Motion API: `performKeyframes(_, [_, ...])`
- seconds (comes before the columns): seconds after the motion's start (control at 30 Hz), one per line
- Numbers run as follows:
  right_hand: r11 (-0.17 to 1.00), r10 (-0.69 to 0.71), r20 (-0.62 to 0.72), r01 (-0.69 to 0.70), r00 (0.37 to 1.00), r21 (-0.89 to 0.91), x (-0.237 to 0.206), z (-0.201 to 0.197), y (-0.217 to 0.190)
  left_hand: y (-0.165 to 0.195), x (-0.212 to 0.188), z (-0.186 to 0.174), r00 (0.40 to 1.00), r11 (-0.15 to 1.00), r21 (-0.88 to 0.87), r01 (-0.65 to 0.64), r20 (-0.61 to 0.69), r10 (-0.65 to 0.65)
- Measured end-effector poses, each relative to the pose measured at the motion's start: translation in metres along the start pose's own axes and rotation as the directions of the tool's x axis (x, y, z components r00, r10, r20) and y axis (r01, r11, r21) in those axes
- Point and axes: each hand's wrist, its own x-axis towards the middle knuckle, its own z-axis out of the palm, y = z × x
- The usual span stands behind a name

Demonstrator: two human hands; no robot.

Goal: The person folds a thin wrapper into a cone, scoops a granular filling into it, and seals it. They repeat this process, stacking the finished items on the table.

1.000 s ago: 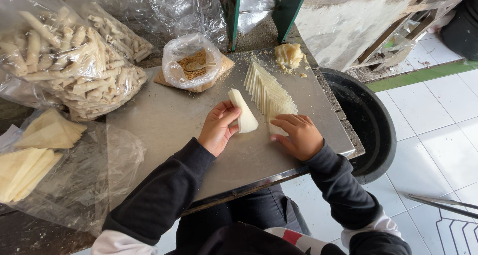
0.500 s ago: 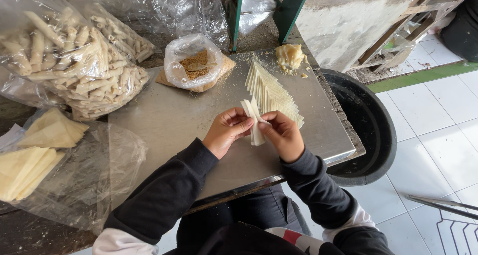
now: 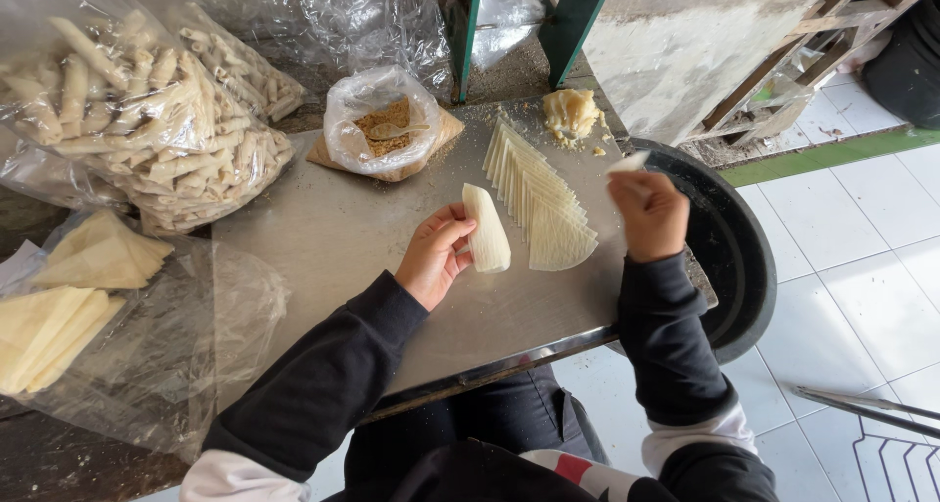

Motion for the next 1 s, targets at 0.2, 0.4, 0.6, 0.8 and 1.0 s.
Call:
performKeyframes(0.2, [0.815,-0.328,0.363,0.455,0.872,-0.359,-0.038,0.024,-0.012,-0.002,0.002,0.000,1.000,1.000,0.010,-0.018,-0.008,0.018])
performKeyframes(0.4, [0.780,-0.374,0.376,0.506,0.848,-0.367,-0.055,0.029,-0.023,-0.003,0.002,-0.001,1.000,1.000,0.021,-0.014,0.002,0.014])
performKeyframes(0.6, [0.782,-0.347,0.397,0.496,0.849,-0.378,-0.061,0.036,-0.022,-0.003,0.000,0.003,1.000,0.998,0.058,-0.022,0.005,0.022])
performKeyframes(0.8, [0.821,-0.277,0.445,0.451,0.852,-0.350,-0.058,0.037,-0.032,-0.001,-0.003,0.006,0.999,0.991,0.131,-0.029,0.036,0.025])
performKeyframes(1.0, [0.909,-0.314,0.484,0.406,0.817,-0.094,-0.059,0.041,-0.057,-0.005,-0.004,0.005,0.994,0.991,0.125,-0.054,0.099,0.042])
